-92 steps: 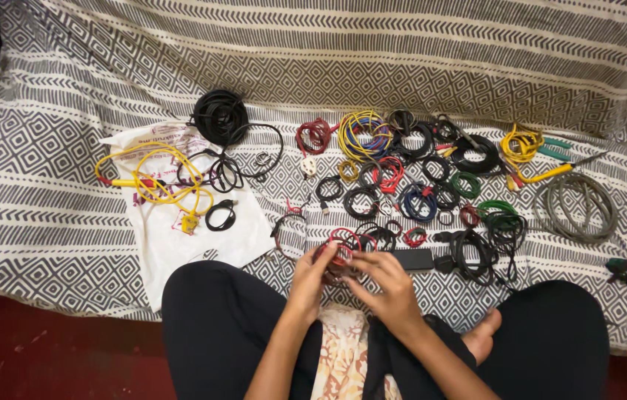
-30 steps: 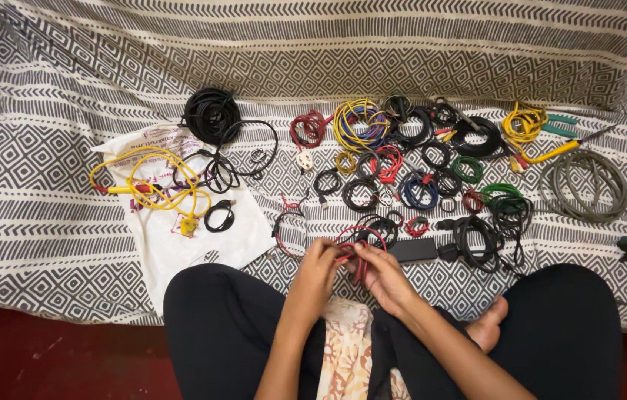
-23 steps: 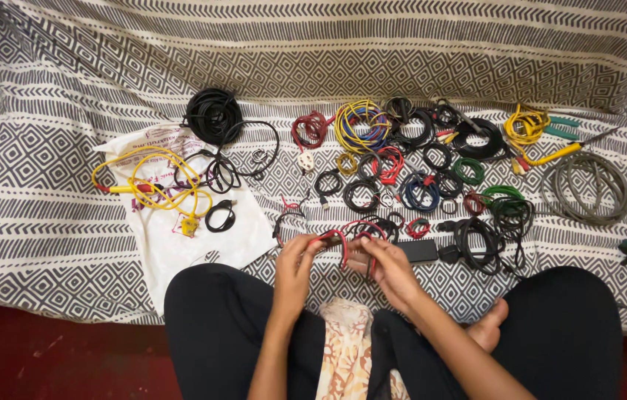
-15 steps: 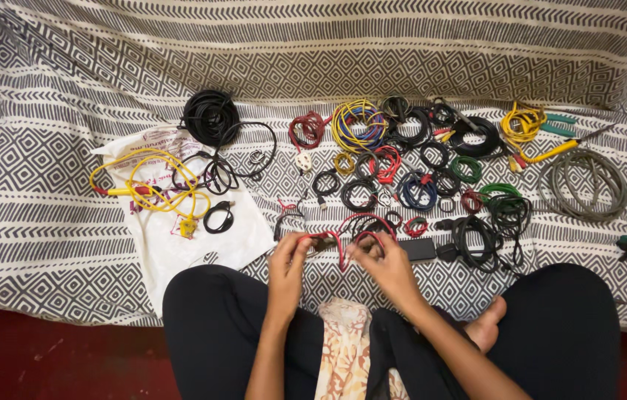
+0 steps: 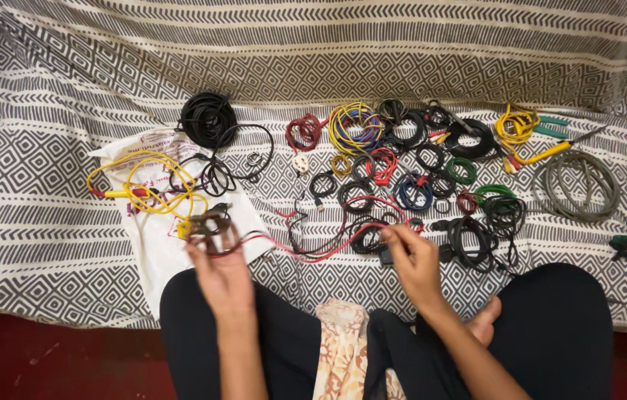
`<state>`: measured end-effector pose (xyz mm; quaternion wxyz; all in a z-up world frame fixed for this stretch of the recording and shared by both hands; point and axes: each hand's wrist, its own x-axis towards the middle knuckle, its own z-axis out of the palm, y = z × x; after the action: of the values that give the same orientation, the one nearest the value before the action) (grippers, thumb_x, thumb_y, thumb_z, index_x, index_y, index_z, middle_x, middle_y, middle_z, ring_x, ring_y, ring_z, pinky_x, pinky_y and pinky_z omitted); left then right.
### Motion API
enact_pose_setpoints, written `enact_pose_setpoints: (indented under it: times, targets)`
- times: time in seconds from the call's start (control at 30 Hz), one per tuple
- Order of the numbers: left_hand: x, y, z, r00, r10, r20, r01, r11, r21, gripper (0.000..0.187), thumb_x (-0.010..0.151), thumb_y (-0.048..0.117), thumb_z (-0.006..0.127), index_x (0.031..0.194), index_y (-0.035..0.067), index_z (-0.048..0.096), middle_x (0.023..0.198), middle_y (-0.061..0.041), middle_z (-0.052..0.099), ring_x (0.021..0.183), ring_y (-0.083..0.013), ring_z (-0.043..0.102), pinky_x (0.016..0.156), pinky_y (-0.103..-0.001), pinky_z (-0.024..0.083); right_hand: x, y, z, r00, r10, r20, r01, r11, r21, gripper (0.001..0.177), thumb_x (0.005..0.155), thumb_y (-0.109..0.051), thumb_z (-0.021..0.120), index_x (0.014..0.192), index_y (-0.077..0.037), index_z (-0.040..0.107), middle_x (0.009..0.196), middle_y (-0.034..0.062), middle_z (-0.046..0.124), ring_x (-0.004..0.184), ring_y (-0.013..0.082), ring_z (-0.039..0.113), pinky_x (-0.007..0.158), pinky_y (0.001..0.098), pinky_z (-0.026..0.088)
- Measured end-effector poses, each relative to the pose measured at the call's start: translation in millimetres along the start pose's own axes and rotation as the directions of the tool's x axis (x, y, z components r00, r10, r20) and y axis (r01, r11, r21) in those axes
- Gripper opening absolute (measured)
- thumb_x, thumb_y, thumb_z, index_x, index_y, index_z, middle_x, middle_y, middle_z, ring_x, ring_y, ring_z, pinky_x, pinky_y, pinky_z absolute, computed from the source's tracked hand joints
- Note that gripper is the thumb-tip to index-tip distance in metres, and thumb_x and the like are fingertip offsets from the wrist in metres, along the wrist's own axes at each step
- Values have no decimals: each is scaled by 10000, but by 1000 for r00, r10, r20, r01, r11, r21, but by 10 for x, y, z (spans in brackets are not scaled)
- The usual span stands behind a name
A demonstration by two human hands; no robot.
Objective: The person sits cross-legged on a patterned bedsheet and organizes various colored electrical cables. They pick up tangled cables, untangle them, and coil them into neat loops, placing the organized bundles back on the sheet.
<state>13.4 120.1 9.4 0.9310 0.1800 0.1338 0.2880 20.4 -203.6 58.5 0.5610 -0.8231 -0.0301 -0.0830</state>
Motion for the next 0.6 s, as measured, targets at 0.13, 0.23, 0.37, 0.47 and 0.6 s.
enact_pose_setpoints:
  times: [0.13,0.23,0.37,0.47,0.6]
  targets:
    - [299,452,-239,995,10,-100,-41,950,-308,313,947,303,644,1176,90,648,1309,-70,662,1331,-346,549,1198,-563,389,-150,-27,47,995,-87,37,89,994,-55,177,953,-96,661,1030,40,744,830,82,773,662,55,665,557,225,487]
    - [444,674,-586,974,-68,-214,-55,852,-521,167,921,251,664,1011,112,643,1130,7,711,1251,-358,606,1155,-621,377,-217,34,159,990,-132,43,132,991,-4,155,930,-70,694,1027,38,749,841,104,787,670,86,714,575,244,529]
    - [648,675,-981,997,-69,40,79,789,-609,225,1038,271,675,1063,56,616,992,-85,620,1101,-295,600,1111,-470,458,-280,76,233,984,-123,129,104,983,150,150,963,-78,694,1021,50,745,823,128,788,700,167,706,615,262,542]
    - [639,592,-953,972,-142,188,211,880,-425,259,1087,294,594,1129,38,591,1031,-128,593,1066,-282,601,1061,-430,473,-396,-32,246,915,-208,346,243,968,-61,172,929,-137,717,989,19,759,782,136,763,624,191,717,576,296,532]
    - [535,286,-523,867,-403,-294,385,915,-119,441,1052,363,399,1207,-21,548,1204,-192,621,1117,-344,616,1052,-529,474,-564,-279,414,800,3,600,96,986,-133,243,965,-181,651,1145,-26,706,730,103,745,580,227,707,577,360,528]
